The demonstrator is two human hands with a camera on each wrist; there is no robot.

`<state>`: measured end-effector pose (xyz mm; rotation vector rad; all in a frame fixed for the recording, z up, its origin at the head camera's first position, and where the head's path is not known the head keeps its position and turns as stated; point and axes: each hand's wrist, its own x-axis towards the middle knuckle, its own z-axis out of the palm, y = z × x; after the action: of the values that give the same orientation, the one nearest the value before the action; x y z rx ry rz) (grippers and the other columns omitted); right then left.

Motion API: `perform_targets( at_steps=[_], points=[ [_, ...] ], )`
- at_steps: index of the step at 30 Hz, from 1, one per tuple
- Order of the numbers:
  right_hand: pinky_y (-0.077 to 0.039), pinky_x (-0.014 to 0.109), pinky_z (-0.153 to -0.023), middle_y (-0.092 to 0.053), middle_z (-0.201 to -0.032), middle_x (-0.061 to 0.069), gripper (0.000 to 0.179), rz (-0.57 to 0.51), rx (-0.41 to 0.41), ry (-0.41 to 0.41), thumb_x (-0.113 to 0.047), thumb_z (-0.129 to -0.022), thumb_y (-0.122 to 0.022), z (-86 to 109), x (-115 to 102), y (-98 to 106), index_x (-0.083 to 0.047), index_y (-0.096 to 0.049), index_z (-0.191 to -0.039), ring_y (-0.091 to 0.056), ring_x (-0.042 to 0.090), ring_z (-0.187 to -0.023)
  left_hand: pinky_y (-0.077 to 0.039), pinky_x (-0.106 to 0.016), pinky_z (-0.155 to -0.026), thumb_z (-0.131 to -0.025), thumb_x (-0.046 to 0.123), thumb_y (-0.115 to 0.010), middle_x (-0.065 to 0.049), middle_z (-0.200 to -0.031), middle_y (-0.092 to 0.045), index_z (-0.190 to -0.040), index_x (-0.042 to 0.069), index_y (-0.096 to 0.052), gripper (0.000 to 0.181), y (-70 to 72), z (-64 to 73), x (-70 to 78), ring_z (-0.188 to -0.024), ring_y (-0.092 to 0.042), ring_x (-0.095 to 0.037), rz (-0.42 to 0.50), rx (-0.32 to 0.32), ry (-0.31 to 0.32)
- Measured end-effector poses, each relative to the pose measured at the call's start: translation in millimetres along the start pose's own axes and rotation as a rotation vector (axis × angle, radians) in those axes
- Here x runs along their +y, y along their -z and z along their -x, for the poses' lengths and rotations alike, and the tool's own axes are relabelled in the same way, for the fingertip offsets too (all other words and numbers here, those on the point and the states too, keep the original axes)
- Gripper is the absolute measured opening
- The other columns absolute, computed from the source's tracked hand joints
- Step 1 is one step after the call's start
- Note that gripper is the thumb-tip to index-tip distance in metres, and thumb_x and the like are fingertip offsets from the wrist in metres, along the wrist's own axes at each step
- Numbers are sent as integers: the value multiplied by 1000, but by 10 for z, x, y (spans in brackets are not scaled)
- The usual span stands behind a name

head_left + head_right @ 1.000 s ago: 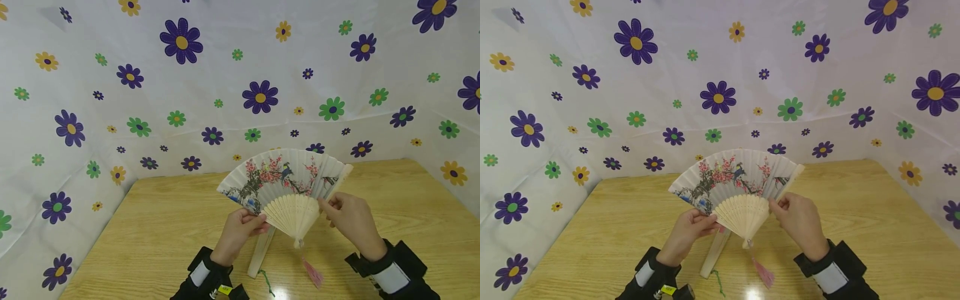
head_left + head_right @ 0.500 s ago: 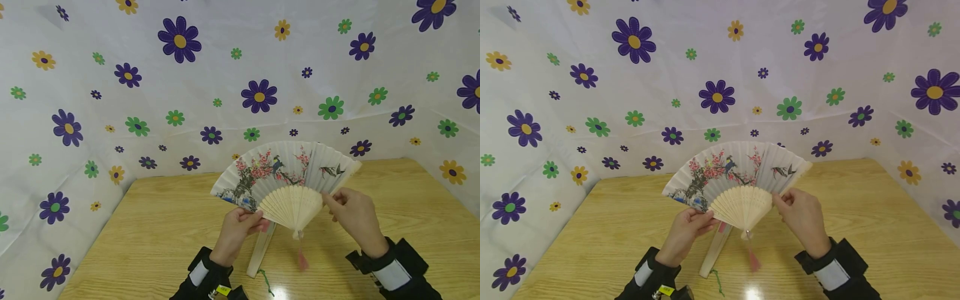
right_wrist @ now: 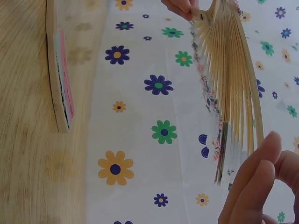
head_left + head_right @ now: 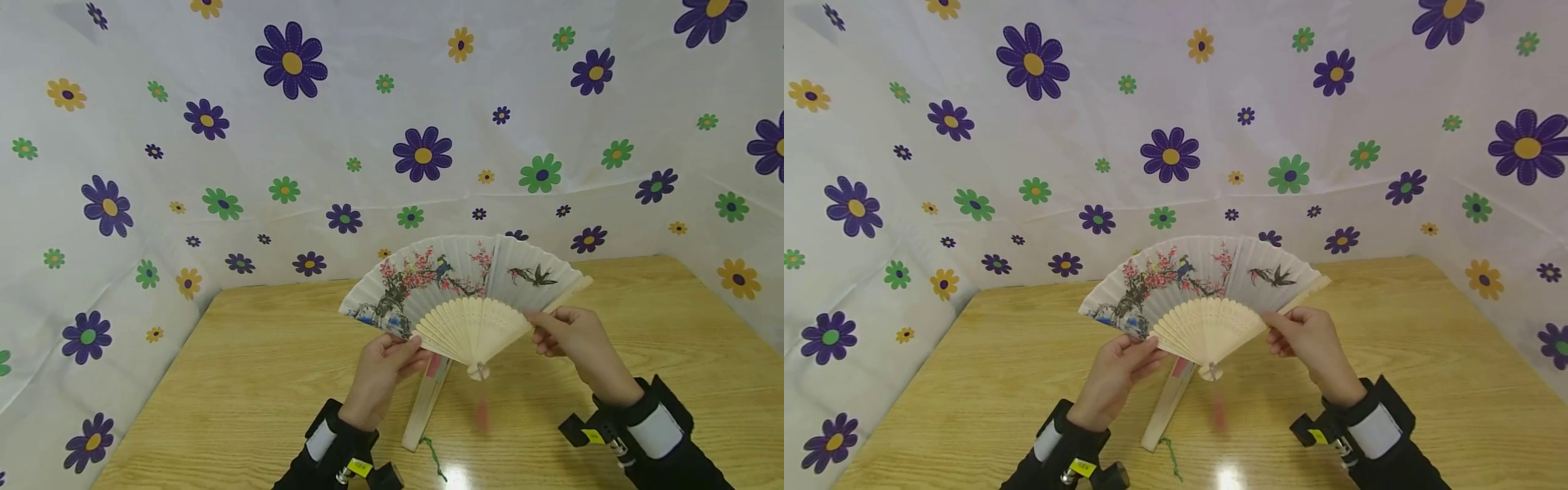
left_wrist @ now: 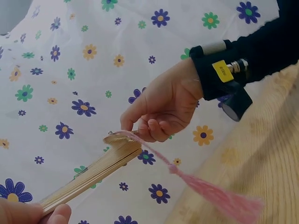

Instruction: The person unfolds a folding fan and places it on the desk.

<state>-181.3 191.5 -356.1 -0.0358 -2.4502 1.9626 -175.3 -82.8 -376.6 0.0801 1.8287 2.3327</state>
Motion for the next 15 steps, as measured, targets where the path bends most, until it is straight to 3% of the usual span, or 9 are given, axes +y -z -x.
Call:
perform_targets(
  at_steps=[10, 15],
  points=[
    [-55, 14, -48, -61, -55, -13, 32, -37, -14, -22, -20, -98, -59, 12, -25, 20, -5, -62, -70, -59, 3, -51, -58, -11, -67, -100, -8, -46, 7, -74, -71, -103, -9, -51, 6, -5, 6, 28, -73, -69, -3, 48, 43, 18],
    [-55, 13, -47, -62, -55, -13, 34, -98, -28, -31, -20, -98, -59, 31, -37, 24, -12, -63, -65, -60, 3, -50, -59, -11, -65, -99, -8, -48, 7, -73, -71, -101, -9, -52, 5, -16, -7, 18, -72, -69, -4, 67, 82, -8]
  ],
)
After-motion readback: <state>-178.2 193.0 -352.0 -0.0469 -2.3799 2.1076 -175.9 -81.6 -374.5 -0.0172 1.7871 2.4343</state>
